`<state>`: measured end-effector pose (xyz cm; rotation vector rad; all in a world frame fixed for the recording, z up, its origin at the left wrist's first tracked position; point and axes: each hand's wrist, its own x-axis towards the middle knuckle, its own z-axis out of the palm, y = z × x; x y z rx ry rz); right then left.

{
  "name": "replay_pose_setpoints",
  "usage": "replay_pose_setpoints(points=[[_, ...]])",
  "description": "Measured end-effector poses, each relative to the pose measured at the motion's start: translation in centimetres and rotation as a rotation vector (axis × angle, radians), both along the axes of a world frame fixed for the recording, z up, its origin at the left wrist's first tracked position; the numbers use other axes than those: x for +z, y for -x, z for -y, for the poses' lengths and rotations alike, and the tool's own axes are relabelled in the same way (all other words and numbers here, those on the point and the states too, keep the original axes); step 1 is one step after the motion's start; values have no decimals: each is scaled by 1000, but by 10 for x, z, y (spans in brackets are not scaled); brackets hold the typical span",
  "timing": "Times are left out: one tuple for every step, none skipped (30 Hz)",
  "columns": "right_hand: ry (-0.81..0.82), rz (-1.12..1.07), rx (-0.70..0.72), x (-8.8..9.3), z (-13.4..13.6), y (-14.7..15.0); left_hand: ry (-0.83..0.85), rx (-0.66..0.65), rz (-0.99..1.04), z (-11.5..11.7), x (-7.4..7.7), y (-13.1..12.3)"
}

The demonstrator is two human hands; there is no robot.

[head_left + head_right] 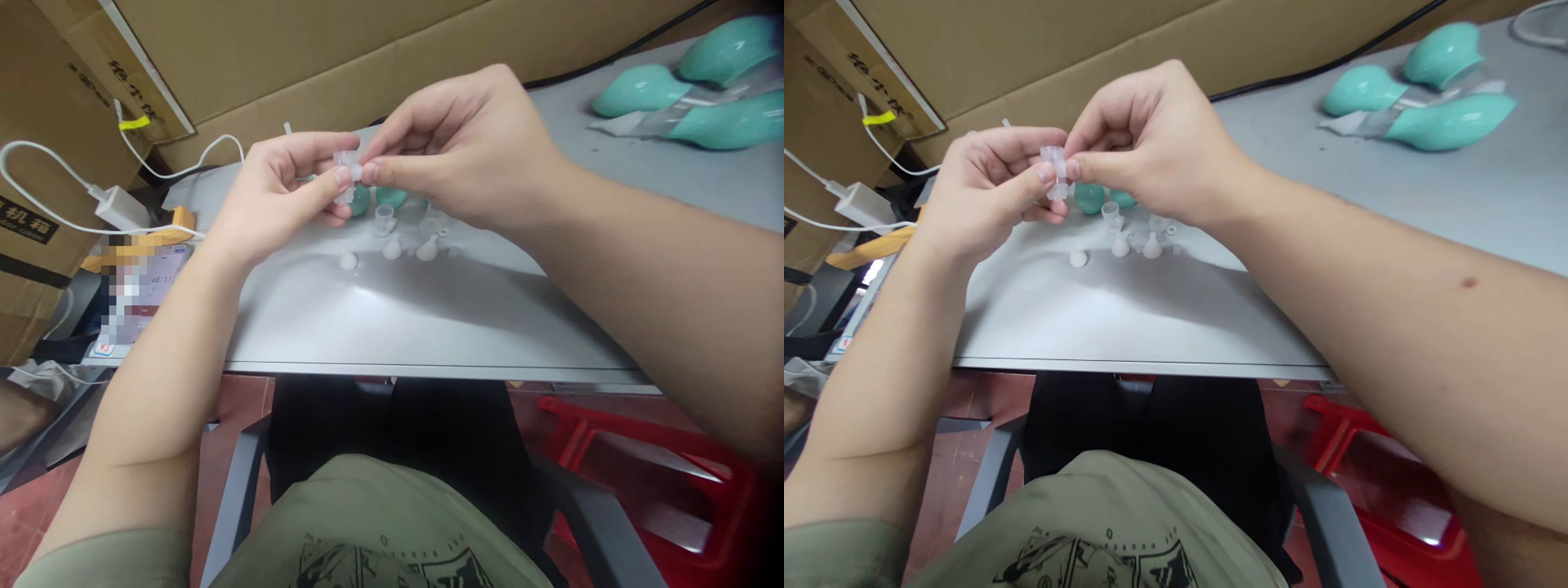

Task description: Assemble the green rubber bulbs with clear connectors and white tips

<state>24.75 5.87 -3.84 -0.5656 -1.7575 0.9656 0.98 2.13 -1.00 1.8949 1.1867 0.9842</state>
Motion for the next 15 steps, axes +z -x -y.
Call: replay_pose_setpoints(points=[[3, -4, 10, 0, 1, 0, -3, -9, 13, 0, 0, 0], [8, -7, 16, 1, 1, -1, -3, -15, 26, -1, -1, 0], [13, -9, 19, 1, 2, -1, -6, -17, 45, -1, -2, 0], [15, -11, 21, 2, 2, -1, -11, -17, 71, -1, -2, 0], [18, -7, 26, 2, 2, -2, -16, -17, 102, -1, -3, -1], [25, 0, 33, 3, 1, -2, -18, -17, 131, -1, -4, -1], [32, 6, 39, 3, 1, -2, -17, -19, 158, -1, -5, -2], [38, 11, 45, 3, 0, -2, -16, -19, 183, -1, -6, -2], [41, 15, 52, 3, 0, -2, -7, -22, 201, -1, -7, -2], [43, 12, 58, 3, -1, -2, 8, -26, 210, -1, -7, -3], [44, 7, 64, 3, -1, -2, 16, -27, 220, -1, -7, -3], [43, 0, 67, 2, -1, -2, 21, -29, 229, -1, -7, -3], [41, -6, 72, 2, 0, -1, 24, -32, 235, -1, -7, -3], [37, -14, 77, 2, 0, -1, 24, -34, 238, 0, -6, -2], [32, -24, 87, 2, 0, 0, 23, -37, 239, 0, -6, -2]])
